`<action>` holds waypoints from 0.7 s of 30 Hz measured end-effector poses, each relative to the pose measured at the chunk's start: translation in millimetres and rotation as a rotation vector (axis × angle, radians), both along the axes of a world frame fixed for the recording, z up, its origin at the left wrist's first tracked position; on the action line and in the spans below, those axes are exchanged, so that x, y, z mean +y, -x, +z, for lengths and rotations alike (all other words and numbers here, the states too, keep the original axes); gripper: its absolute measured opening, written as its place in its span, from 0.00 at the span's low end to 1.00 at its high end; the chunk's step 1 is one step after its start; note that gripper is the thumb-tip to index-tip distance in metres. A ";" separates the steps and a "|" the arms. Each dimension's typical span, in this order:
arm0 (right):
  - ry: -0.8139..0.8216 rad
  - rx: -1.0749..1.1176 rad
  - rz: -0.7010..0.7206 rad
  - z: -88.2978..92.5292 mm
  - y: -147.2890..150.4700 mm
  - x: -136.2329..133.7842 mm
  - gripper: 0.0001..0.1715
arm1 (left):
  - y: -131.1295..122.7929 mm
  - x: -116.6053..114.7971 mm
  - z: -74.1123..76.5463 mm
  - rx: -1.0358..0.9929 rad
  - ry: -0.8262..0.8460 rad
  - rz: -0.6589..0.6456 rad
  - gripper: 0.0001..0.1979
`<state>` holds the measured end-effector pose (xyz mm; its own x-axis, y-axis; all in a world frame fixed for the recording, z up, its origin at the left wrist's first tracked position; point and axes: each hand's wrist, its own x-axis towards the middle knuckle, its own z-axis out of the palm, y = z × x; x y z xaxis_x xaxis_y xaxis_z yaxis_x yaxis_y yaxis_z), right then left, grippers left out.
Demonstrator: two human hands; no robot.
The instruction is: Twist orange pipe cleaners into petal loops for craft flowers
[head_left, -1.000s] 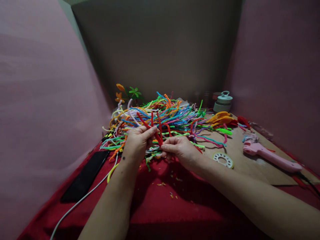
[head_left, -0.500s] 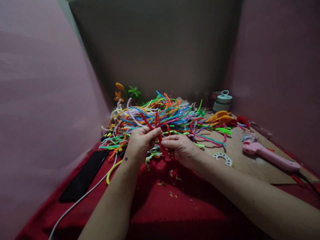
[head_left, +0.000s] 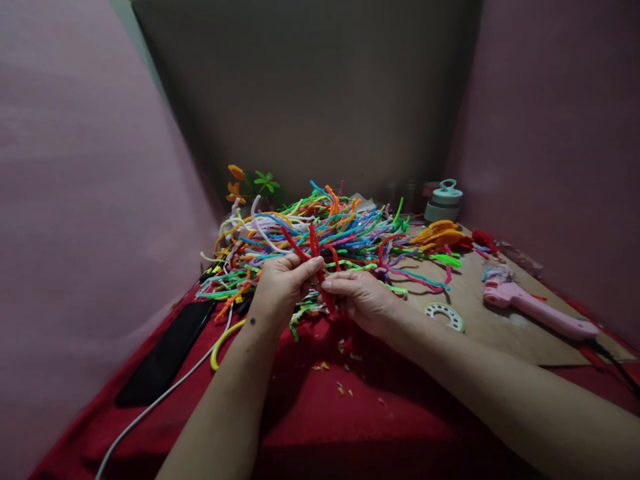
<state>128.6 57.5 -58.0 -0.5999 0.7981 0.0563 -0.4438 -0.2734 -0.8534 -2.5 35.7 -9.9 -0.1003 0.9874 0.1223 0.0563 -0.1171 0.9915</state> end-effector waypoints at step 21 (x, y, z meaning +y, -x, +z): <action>0.065 0.163 -0.256 10.2 -1.2 7.1 0.08 | -10.7 -5.4 6.7 0.354 0.249 -0.235 0.07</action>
